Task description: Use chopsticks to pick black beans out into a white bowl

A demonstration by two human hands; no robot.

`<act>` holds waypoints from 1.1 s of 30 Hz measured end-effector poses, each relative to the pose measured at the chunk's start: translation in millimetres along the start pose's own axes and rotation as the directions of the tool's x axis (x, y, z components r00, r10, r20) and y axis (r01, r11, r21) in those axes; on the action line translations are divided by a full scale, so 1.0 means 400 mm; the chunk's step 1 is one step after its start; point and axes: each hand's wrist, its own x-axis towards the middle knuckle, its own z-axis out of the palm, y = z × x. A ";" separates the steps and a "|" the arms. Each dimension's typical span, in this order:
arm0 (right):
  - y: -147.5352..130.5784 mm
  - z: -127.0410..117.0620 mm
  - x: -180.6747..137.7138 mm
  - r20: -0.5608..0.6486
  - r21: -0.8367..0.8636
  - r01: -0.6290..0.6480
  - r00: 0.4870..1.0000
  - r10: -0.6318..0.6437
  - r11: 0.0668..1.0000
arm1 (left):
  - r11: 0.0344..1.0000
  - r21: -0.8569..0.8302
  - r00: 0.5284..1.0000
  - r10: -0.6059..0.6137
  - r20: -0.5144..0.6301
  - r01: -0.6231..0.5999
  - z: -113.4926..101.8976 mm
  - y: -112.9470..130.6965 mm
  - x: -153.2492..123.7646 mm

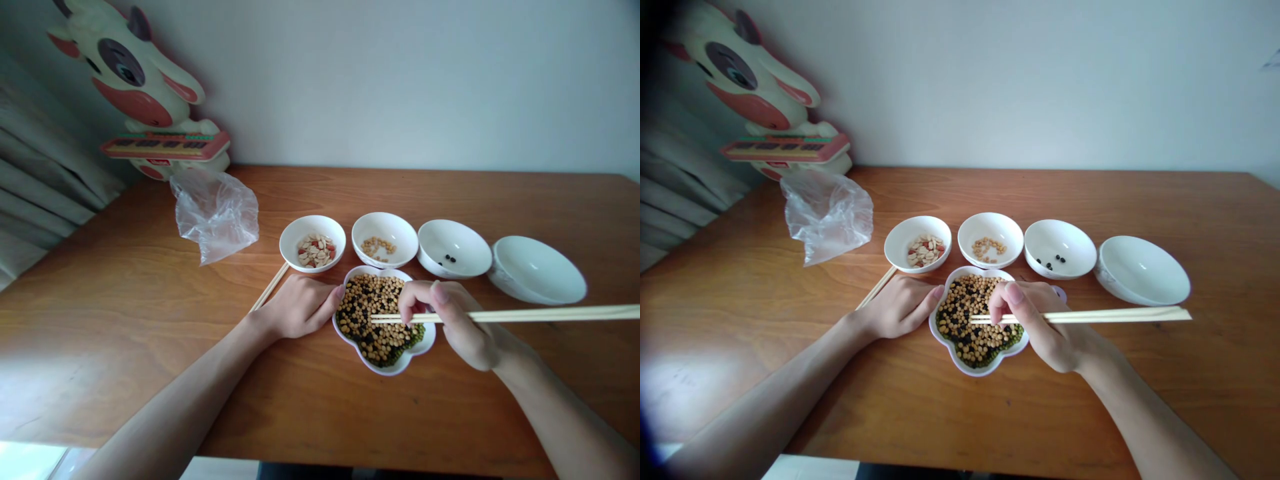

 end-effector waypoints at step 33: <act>-0.006 0.026 0.006 -0.015 -0.018 0.060 0.998 -0.061 0.998 | 1.000 0.000 1.000 0.010 -0.014 -0.010 -0.009 0.008 0.004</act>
